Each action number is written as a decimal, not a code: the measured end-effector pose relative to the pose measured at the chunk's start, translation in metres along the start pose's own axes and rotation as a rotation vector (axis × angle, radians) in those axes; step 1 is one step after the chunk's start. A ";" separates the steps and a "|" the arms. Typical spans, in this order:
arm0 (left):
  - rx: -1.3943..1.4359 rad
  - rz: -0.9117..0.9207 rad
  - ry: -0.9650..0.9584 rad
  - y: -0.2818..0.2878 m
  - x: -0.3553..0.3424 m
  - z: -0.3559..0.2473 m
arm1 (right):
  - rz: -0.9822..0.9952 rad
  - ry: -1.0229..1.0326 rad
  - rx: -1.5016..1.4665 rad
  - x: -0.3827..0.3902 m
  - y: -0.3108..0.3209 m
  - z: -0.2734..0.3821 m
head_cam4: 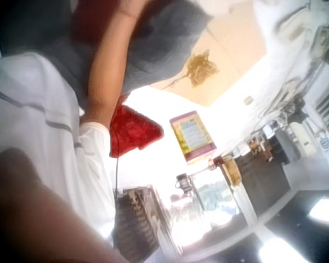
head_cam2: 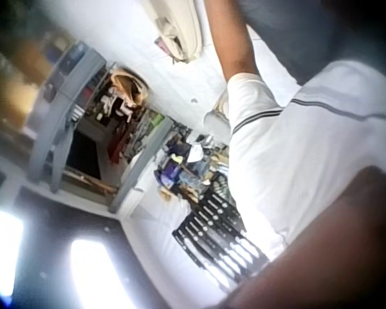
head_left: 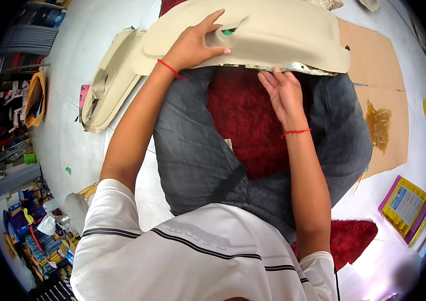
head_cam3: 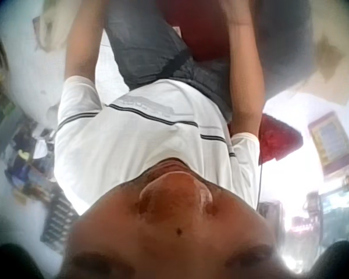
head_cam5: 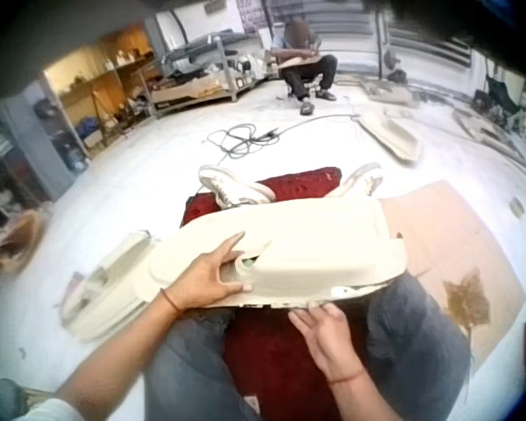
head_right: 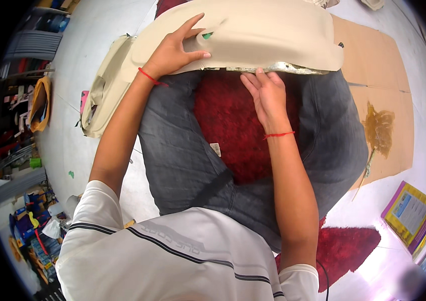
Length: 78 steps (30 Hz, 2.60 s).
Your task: The person sits on the floor and uses a brush to apply a substance to a beige plastic part. They then peel off a yellow tape strip and press the edges of the part by hand.
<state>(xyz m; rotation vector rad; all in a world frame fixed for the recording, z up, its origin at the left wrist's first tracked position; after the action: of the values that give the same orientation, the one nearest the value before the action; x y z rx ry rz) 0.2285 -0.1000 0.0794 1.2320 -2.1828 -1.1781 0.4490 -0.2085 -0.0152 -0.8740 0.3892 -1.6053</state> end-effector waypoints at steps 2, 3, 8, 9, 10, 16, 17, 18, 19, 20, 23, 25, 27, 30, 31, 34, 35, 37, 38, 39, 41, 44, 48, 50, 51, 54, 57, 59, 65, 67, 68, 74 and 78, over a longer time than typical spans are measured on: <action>0.021 -0.025 0.007 0.003 0.003 0.004 | 0.004 0.002 0.003 0.002 0.000 0.002; 0.027 -0.044 0.008 0.002 0.005 0.004 | 0.002 0.004 0.005 0.002 -0.001 0.003; -0.084 -0.131 -0.134 -0.007 0.009 -0.005 | -0.013 0.001 -0.005 0.002 0.000 0.008; -0.142 -0.109 -0.149 -0.010 0.005 -0.009 | -0.028 0.015 -0.006 0.001 0.005 0.010; -0.199 -0.088 -0.167 -0.010 0.004 -0.011 | -0.005 0.033 -0.018 -0.004 0.011 0.007; -0.186 -0.033 -0.148 -0.037 -0.017 -0.033 | 0.047 0.046 0.084 -0.006 0.012 0.022; -0.190 -0.013 -0.118 -0.035 -0.019 -0.036 | 0.045 0.060 0.105 -0.005 0.010 0.026; -0.213 -0.018 -0.120 -0.035 -0.021 -0.038 | 0.044 0.074 0.127 -0.003 0.010 0.030; -0.237 -0.037 -0.120 -0.035 -0.022 -0.042 | 0.043 0.094 0.133 -0.001 0.011 0.034; -0.260 -0.059 -0.119 -0.034 -0.023 -0.045 | 0.043 0.113 0.141 0.000 0.011 0.037; -0.248 -0.105 -0.113 -0.030 -0.024 -0.051 | 0.090 0.229 0.200 0.002 0.004 0.049; -0.207 -0.122 -0.144 -0.023 -0.020 -0.057 | 0.113 0.309 0.216 0.005 -0.005 0.057; -0.146 -0.124 -0.221 -0.017 -0.017 -0.078 | 0.100 0.376 0.200 0.013 -0.012 0.068; -0.260 -0.148 -0.247 0.000 -0.004 -0.105 | 0.089 0.468 0.270 0.027 -0.036 0.100; -0.294 -0.158 -0.248 0.005 -0.002 -0.108 | 0.093 0.505 0.314 0.030 -0.044 0.110; -0.116 -0.274 -0.177 0.034 -0.006 -0.109 | 0.191 0.704 0.457 0.032 -0.088 0.141; -0.005 -0.281 -0.139 0.046 -0.004 -0.113 | 0.223 0.750 0.528 0.038 -0.105 0.153; 0.258 -0.237 -0.007 0.069 0.003 -0.118 | 0.418 0.757 0.414 0.045 -0.134 0.167; 0.234 -0.228 -0.007 0.089 0.006 -0.124 | 0.370 0.798 0.504 0.059 -0.147 0.181; 0.212 -0.214 -0.017 0.108 0.005 -0.134 | 0.319 0.881 0.632 0.061 -0.153 0.193; 0.302 -0.215 0.021 0.129 0.010 -0.144 | 0.305 0.848 0.782 0.061 -0.159 0.200; 0.448 -0.224 0.043 0.141 0.022 -0.165 | 0.260 1.077 0.925 0.084 -0.175 0.200; 0.566 -0.222 -0.001 0.137 0.039 -0.181 | 0.042 1.287 1.327 0.118 -0.203 0.194; 0.639 -0.204 -0.014 0.134 0.045 -0.187 | 0.067 1.218 1.395 0.118 -0.205 0.185; 0.648 -0.202 -0.016 0.134 0.046 -0.189 | 0.080 1.181 1.431 0.118 -0.205 0.181; 0.687 -0.194 -0.022 0.131 0.048 -0.194 | 0.233 1.173 1.313 0.123 -0.197 0.181; 0.746 -0.190 -0.032 0.126 0.045 -0.196 | 0.344 1.258 1.273 0.130 -0.190 0.182; 0.810 -0.205 -0.043 0.120 0.041 -0.195 | 0.547 0.925 1.004 0.140 -0.185 0.180; 0.820 -0.267 -0.057 0.138 0.048 -0.160 | 0.949 0.449 1.090 0.202 -0.173 0.179; 0.819 -0.305 -0.048 0.141 0.047 -0.157 | 0.939 0.577 1.178 0.198 -0.141 0.186; 0.825 -0.306 -0.059 0.139 0.047 -0.159 | 0.816 0.413 1.162 0.195 -0.120 0.196; 0.719 -0.394 -0.026 0.133 0.039 -0.126 | 0.266 0.279 0.797 0.212 0.008 0.274; 0.744 -0.319 -0.053 0.141 0.044 -0.094 | 0.365 0.023 0.829 0.214 0.036 0.279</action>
<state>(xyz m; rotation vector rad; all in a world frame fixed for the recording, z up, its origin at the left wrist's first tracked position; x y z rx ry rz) 0.1915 -0.1446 0.2446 1.9062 -2.6366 -0.4743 0.6721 -0.3590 0.2136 -0.1347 -0.1139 -1.2579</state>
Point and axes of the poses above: each hand's wrist, its own x-axis away from the middle knuckle, its own y-axis out of the back of the hand, z = x × y, the point moved 4 cm from there along -x, towards the middle knuckle, and after that the axes turned 6 degrees about z, right-handed, at the moved point
